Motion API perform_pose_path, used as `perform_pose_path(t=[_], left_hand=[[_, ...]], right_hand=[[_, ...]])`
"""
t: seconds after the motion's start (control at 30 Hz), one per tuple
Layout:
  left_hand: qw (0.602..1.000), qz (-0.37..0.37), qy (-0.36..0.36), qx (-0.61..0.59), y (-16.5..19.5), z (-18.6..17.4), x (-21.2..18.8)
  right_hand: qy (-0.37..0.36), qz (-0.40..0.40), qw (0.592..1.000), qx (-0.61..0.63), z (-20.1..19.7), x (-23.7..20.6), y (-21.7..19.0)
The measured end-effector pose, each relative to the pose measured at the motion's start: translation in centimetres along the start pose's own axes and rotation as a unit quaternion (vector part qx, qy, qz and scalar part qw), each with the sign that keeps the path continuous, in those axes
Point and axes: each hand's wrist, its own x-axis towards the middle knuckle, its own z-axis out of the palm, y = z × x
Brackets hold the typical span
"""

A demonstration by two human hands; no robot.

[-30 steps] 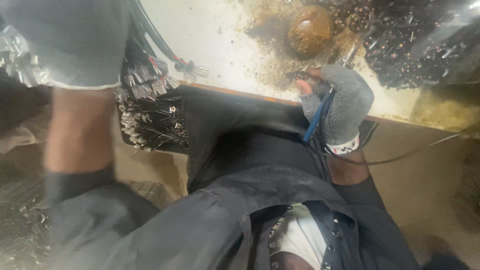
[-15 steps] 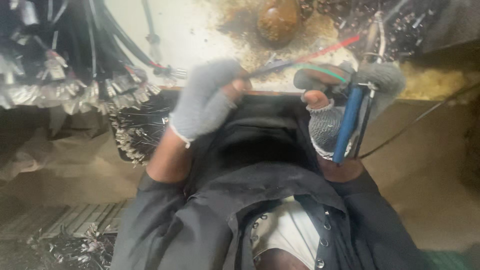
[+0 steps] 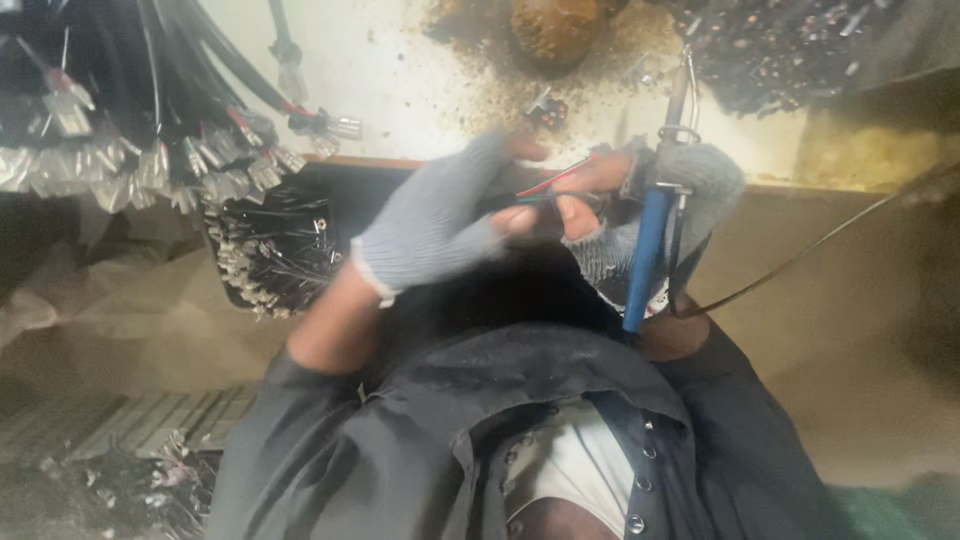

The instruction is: The person solders wires to connectors at a workbench. They hold a red wire, position it against a connector, apply the soldering iron to the joint, and use pliers to handle and adjust the work, repeating the process on additional wire ends.

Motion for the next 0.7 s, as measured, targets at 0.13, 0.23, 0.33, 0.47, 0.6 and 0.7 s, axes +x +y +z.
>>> perform_pose_path(t=[0.13,0.23,0.33,0.47,0.6,0.7], left_hand=[[0.984,-0.169,0.018,-0.042,-1.5,2.7,0.0],[0.958,-0.231,0.015,-0.169,-2.4,3.0,0.2],[0.959,-0.2,0.002,-0.203,-2.6,2.3,0.3],[0.94,-0.209,-0.011,-0.268,-2.8,1.5,0.5],[0.964,-0.176,-0.036,-0.194,-2.8,1.0,0.7],[0.858,-0.178,-0.026,-0.482,-2.1,1.3,0.6]], right_hand=[[-0.016,0.026,0.999,0.017,0.4,0.4,0.1],[-0.02,0.038,0.999,0.024,0.2,0.4,0.0],[-0.024,0.048,0.998,0.026,0.1,0.4,0.1],[-0.032,0.054,0.998,0.026,0.2,0.4,0.4],[-0.046,0.052,0.997,0.024,0.1,0.4,0.5],[-0.034,0.07,0.996,0.041,-0.1,0.3,0.5]])
